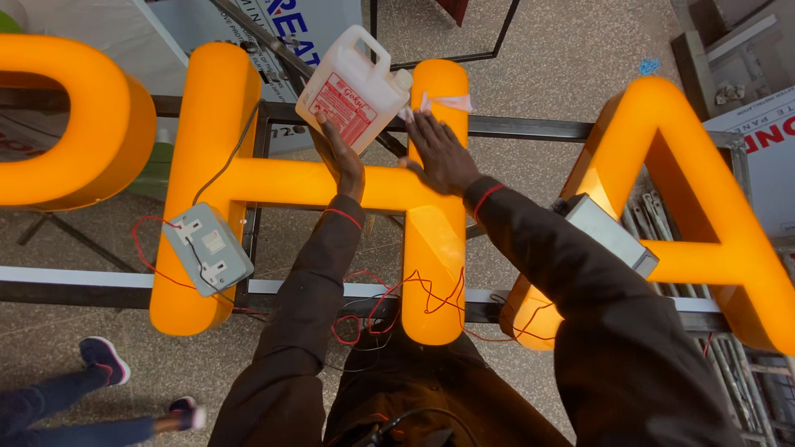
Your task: The person pours a liquid from a white plastic container onto a cloth and wipes the surface of large orange letters mounted on a metal frame. The person moves along the letters, cleaning different sections while holding the container in one hand and the cloth in the other.
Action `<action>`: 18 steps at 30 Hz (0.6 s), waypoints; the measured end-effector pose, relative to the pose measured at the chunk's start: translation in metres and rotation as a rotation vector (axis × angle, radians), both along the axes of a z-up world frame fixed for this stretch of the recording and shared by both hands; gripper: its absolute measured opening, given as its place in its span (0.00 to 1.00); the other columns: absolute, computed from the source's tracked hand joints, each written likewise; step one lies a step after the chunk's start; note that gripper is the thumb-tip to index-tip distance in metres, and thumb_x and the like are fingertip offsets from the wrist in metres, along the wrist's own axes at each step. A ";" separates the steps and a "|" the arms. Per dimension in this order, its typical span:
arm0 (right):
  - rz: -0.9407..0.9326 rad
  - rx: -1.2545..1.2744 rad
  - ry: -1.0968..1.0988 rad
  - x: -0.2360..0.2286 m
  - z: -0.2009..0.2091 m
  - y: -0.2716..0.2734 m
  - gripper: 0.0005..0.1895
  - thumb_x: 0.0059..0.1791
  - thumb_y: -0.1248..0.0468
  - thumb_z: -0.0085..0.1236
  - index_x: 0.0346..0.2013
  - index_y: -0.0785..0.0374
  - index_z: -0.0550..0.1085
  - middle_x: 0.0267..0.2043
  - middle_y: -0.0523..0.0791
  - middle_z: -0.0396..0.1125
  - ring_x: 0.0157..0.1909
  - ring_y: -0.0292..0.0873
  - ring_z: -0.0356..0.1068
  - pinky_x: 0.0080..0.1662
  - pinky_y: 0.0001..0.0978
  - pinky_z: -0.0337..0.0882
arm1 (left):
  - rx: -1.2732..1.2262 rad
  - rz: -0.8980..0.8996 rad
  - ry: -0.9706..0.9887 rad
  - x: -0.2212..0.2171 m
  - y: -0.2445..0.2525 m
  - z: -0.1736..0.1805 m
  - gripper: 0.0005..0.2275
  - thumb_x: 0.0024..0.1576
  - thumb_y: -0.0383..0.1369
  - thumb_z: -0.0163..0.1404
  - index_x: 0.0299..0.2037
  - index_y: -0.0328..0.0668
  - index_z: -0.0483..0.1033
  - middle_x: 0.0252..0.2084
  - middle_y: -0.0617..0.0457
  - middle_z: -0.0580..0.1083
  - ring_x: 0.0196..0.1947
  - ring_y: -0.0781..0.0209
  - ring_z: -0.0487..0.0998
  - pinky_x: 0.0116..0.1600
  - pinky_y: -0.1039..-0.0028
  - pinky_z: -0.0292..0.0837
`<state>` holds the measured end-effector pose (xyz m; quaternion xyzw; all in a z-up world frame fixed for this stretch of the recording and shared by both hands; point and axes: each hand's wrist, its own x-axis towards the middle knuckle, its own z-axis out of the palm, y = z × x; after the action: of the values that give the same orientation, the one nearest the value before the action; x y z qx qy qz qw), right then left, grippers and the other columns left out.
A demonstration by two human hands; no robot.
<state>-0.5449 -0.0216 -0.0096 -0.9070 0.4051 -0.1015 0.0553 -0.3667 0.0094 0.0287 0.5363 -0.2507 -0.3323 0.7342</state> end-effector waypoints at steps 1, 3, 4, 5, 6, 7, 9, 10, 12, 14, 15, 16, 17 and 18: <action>0.023 -0.031 -0.014 0.006 0.004 -0.012 0.50 0.66 0.30 0.36 0.90 0.63 0.48 0.89 0.64 0.45 0.87 0.73 0.45 0.78 0.71 0.57 | -0.049 0.043 -0.104 -0.001 -0.001 -0.001 0.30 0.81 0.53 0.38 0.87 0.46 0.55 0.83 0.34 0.62 0.80 0.40 0.69 0.81 0.47 0.66; 0.014 -0.062 -0.031 0.022 0.017 -0.040 0.47 0.67 0.32 0.32 0.90 0.61 0.48 0.90 0.59 0.43 0.89 0.69 0.43 0.79 0.69 0.55 | -0.082 -0.007 -0.047 0.016 -0.001 -0.007 0.36 0.75 0.59 0.41 0.87 0.47 0.51 0.84 0.34 0.60 0.81 0.36 0.68 0.79 0.43 0.70; -0.010 -0.113 -0.039 0.020 0.025 -0.057 0.44 0.69 0.33 0.28 0.90 0.59 0.48 0.91 0.55 0.42 0.90 0.65 0.42 0.80 0.66 0.52 | -0.135 -0.071 0.020 0.016 -0.007 -0.009 0.43 0.69 0.65 0.45 0.87 0.48 0.46 0.85 0.35 0.58 0.82 0.32 0.66 0.77 0.38 0.74; -0.031 -0.111 -0.028 0.023 0.030 -0.066 0.44 0.69 0.33 0.28 0.90 0.59 0.48 0.91 0.55 0.42 0.90 0.65 0.42 0.80 0.66 0.52 | -0.132 -0.092 0.032 0.015 -0.007 -0.010 0.43 0.69 0.65 0.45 0.87 0.48 0.46 0.85 0.35 0.58 0.82 0.32 0.66 0.77 0.38 0.74; -0.105 -0.039 0.064 0.030 0.038 -0.077 0.45 0.68 0.35 0.34 0.90 0.60 0.44 0.92 0.54 0.37 0.91 0.62 0.37 0.83 0.63 0.46 | -0.162 -0.107 0.075 0.016 -0.006 -0.009 0.44 0.67 0.65 0.48 0.86 0.50 0.48 0.81 0.35 0.64 0.77 0.36 0.72 0.73 0.44 0.79; -0.180 0.032 0.155 0.038 0.046 -0.088 0.48 0.68 0.36 0.40 0.90 0.62 0.39 0.93 0.52 0.31 0.92 0.60 0.31 0.85 0.61 0.40 | -0.192 -0.121 0.118 0.019 -0.005 -0.007 0.45 0.65 0.66 0.52 0.85 0.52 0.50 0.76 0.36 0.70 0.71 0.41 0.78 0.69 0.49 0.85; -0.128 0.020 0.098 0.040 0.039 -0.075 0.45 0.68 0.38 0.39 0.90 0.61 0.41 0.93 0.55 0.34 0.92 0.63 0.34 0.85 0.63 0.42 | -0.066 -0.059 0.060 0.018 -0.002 -0.004 0.45 0.64 0.67 0.48 0.84 0.49 0.51 0.76 0.36 0.68 0.71 0.42 0.78 0.68 0.52 0.84; -0.101 -0.010 0.035 0.036 0.038 -0.075 0.43 0.69 0.40 0.38 0.90 0.61 0.44 0.92 0.57 0.37 0.91 0.66 0.36 0.84 0.65 0.45 | 0.041 -0.022 -0.002 0.015 -0.010 0.000 0.46 0.63 0.68 0.44 0.83 0.46 0.52 0.75 0.35 0.66 0.70 0.43 0.77 0.67 0.55 0.83; -0.027 0.054 0.003 0.019 0.025 -0.046 0.42 0.68 0.37 0.33 0.89 0.60 0.46 0.92 0.55 0.38 0.91 0.64 0.34 0.85 0.64 0.41 | -0.019 -0.035 -0.049 0.015 -0.010 -0.011 0.43 0.66 0.67 0.45 0.83 0.47 0.51 0.77 0.36 0.66 0.73 0.40 0.76 0.69 0.52 0.81; 0.063 0.125 -0.033 0.008 0.016 -0.025 0.43 0.67 0.35 0.28 0.89 0.59 0.48 0.92 0.54 0.39 0.91 0.62 0.32 0.85 0.62 0.37 | -0.070 -0.032 -0.099 0.017 -0.004 -0.026 0.41 0.69 0.65 0.45 0.84 0.47 0.51 0.80 0.36 0.65 0.75 0.37 0.75 0.71 0.48 0.80; 0.112 0.134 -0.050 0.004 0.014 -0.019 0.42 0.67 0.36 0.27 0.87 0.60 0.53 0.91 0.55 0.42 0.91 0.63 0.35 0.83 0.65 0.41 | 0.062 -0.044 -0.154 0.018 0.002 -0.036 0.39 0.72 0.61 0.39 0.86 0.47 0.47 0.86 0.40 0.51 0.83 0.40 0.58 0.79 0.50 0.60; 0.179 0.104 -0.069 0.005 0.022 -0.033 0.41 0.67 0.38 0.26 0.85 0.62 0.58 0.90 0.56 0.45 0.90 0.64 0.37 0.81 0.67 0.45 | 0.157 -0.035 -0.213 0.023 -0.009 -0.037 0.37 0.75 0.58 0.34 0.88 0.46 0.43 0.92 0.43 0.37 0.91 0.43 0.41 0.88 0.51 0.40; 0.197 0.070 -0.074 0.014 0.029 -0.056 0.41 0.67 0.38 0.26 0.85 0.62 0.58 0.90 0.56 0.45 0.90 0.64 0.37 0.81 0.67 0.45 | 0.126 -0.014 -0.221 0.026 -0.013 -0.030 0.37 0.75 0.58 0.34 0.88 0.46 0.43 0.92 0.43 0.37 0.91 0.43 0.41 0.88 0.51 0.40; 0.133 0.076 -0.051 0.020 0.029 -0.064 0.39 0.67 0.40 0.32 0.84 0.64 0.60 0.89 0.58 0.46 0.88 0.66 0.41 0.77 0.73 0.50 | -0.002 -0.035 -0.054 0.025 -0.006 -0.029 0.38 0.72 0.59 0.39 0.86 0.48 0.47 0.86 0.38 0.50 0.82 0.40 0.57 0.80 0.49 0.58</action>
<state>-0.5253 -0.0857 0.0190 -0.9262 0.3460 -0.1054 0.1065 -0.3417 0.0039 -0.0004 0.5398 -0.2801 -0.3303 0.7219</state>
